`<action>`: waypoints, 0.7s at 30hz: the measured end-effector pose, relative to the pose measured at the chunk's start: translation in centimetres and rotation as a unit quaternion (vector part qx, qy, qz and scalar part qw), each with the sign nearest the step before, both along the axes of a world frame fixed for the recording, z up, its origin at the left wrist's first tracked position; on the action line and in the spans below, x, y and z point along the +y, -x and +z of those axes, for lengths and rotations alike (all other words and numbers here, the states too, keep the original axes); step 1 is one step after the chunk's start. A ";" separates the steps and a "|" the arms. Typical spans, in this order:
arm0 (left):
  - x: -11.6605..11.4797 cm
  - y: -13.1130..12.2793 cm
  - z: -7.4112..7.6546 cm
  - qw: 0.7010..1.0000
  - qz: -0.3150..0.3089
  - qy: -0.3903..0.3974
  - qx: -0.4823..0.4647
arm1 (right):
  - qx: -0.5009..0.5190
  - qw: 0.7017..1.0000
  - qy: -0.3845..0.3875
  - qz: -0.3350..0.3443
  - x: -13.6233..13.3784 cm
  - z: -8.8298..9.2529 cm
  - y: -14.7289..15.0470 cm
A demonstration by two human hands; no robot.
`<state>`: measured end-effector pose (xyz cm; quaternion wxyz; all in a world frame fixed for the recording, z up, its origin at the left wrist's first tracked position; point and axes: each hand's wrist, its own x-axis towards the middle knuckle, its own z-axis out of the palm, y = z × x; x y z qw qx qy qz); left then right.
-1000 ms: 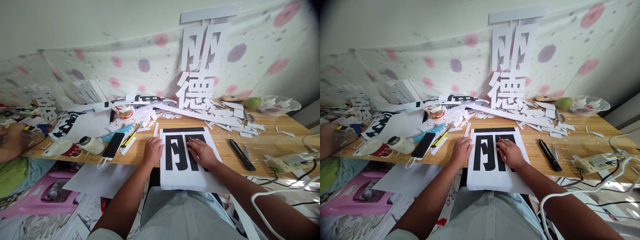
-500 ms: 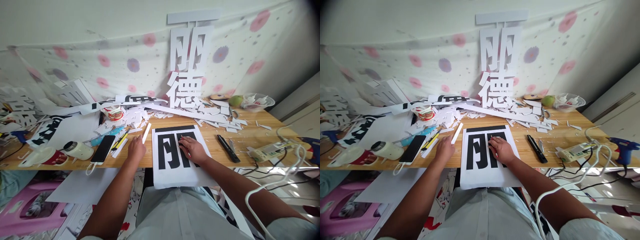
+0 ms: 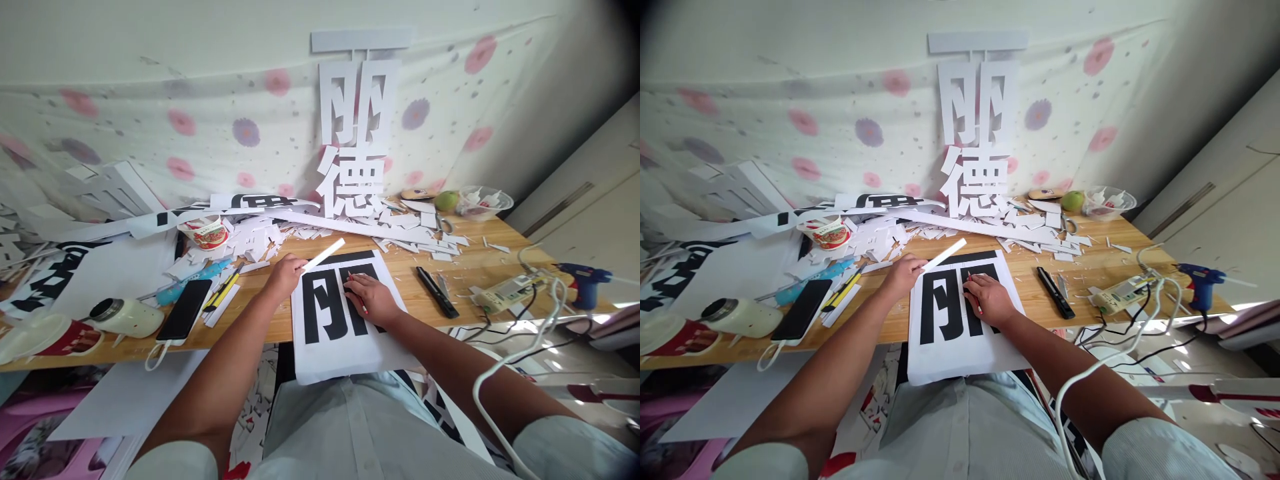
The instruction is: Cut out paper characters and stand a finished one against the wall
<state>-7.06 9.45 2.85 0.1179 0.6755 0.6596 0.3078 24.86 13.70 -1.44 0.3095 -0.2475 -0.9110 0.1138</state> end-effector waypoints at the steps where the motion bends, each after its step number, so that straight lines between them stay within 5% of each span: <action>1: 1.2 -0.1 -0.2 0.999 -0.023 0.022 0.004 | 0.000 1.000 0.000 0.001 0.0 0.0 0.0; 6: 5.9 -0.9 -1.4 0.991 -0.115 0.060 0.023 | -0.008 1.000 -0.001 0.002 -0.1 0.4 0.1; 10: 7.4 -1.6 -2.2 0.992 -0.117 0.045 0.035 | -0.007 1.000 -0.005 0.003 -0.1 0.7 0.2; 16: 6.4 0.3 -2.8 0.995 -0.093 -0.028 0.035 | 0.002 1.000 -0.010 0.003 0.0 0.5 0.2; 21: 4.2 3.7 -2.5 0.996 -0.080 0.025 0.018 | 0.004 1.000 -0.011 0.004 0.0 0.2 0.0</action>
